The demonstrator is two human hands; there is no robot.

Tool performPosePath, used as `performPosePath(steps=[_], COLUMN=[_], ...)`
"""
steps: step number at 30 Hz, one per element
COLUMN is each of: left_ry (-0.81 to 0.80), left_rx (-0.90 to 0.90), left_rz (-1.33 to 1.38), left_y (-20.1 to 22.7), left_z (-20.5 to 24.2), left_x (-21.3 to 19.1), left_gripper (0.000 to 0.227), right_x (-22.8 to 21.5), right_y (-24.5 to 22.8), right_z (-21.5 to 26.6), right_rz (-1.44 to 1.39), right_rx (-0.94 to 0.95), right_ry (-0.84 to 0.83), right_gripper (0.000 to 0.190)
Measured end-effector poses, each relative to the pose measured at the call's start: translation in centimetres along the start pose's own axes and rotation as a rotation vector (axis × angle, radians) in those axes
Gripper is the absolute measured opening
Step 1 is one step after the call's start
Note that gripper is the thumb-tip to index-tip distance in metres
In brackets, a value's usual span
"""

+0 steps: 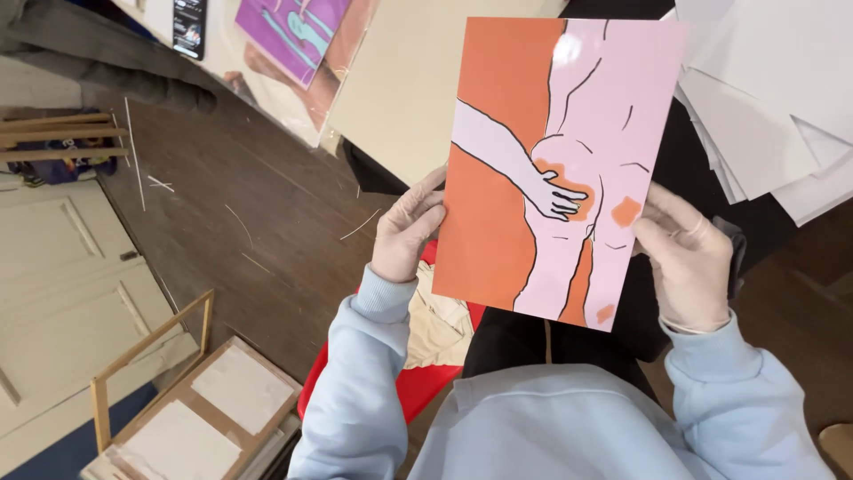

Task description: Mounting art prints onto backing paper and applying protective film.

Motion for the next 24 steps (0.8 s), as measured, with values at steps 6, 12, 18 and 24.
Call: performPosePath(steps=[6,12,18,24], left_ry=[-0.004,0.03,0.009,0.001], left_rx=[0.121,0.126,0.175,0.181], left_rz=[0.093,0.115,0.13,0.146], left_y=[2.5,2.9,3.5,4.4], left_z=[3.5,5.6,6.6,7.5], left_x=[0.5,0.9,1.5,2.1], left_gripper=[0.051,0.052,0.054,0.055], right_x=[2.1,3.0,3.6,4.4], right_y=[-3.6,-5.9,-8.1,-10.0], right_z=[1.2,2.6,3.7,4.6], right_rz=[-0.04,-0.083,-0.081,-0.062], right_rx=[-0.052,-0.098,-0.169,-0.223], right_ry=[-0.046,-0.097,-0.152,-0.175], right_gripper=[0.045,0.044,0.047,0.044])
Point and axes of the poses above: each hand's wrist, its own z-axis away from the middle knuckle, its own x-axis out of the palm, y = z × x, the point moved 9 cm from there along -z, towards the middle knuckle, and after that the axes turned 2 degrees about y, right-handed, at the moved point
